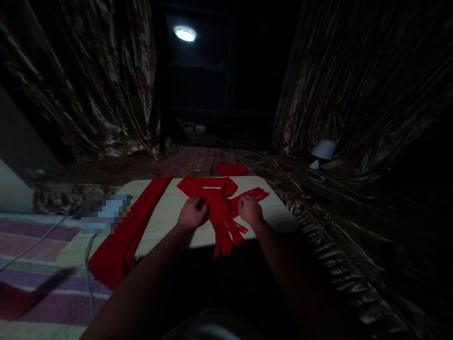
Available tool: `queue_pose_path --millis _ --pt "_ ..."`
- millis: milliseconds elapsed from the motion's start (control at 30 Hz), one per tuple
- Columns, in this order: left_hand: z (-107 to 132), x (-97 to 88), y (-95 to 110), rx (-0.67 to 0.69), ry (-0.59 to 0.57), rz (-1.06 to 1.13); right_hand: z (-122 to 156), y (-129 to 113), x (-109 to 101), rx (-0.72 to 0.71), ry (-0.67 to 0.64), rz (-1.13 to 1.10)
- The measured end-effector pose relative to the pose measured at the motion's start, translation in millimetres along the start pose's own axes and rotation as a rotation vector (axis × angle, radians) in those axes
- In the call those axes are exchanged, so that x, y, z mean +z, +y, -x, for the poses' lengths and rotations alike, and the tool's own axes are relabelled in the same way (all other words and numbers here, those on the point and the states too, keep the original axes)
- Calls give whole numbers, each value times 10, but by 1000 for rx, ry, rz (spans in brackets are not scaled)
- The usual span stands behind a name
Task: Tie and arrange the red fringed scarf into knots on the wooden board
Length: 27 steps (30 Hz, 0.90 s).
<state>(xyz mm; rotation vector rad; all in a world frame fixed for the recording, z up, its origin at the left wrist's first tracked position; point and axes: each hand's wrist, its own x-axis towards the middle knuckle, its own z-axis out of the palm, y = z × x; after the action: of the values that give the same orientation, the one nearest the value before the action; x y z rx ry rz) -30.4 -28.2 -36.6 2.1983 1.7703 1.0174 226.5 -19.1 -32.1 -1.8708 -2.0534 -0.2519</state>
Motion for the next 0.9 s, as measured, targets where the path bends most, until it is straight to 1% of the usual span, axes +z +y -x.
queue_pose_path --millis 367,700,900 --pt "-26 39 -63 37 16 29 -3 -11 -24 9 -18 -13" --pt "-54 68 -132 -30 -14 44 -7 18 36 -4 17 -14" --pt "-43 49 -89 -47 36 -7 -14 25 33 -11 7 -36"
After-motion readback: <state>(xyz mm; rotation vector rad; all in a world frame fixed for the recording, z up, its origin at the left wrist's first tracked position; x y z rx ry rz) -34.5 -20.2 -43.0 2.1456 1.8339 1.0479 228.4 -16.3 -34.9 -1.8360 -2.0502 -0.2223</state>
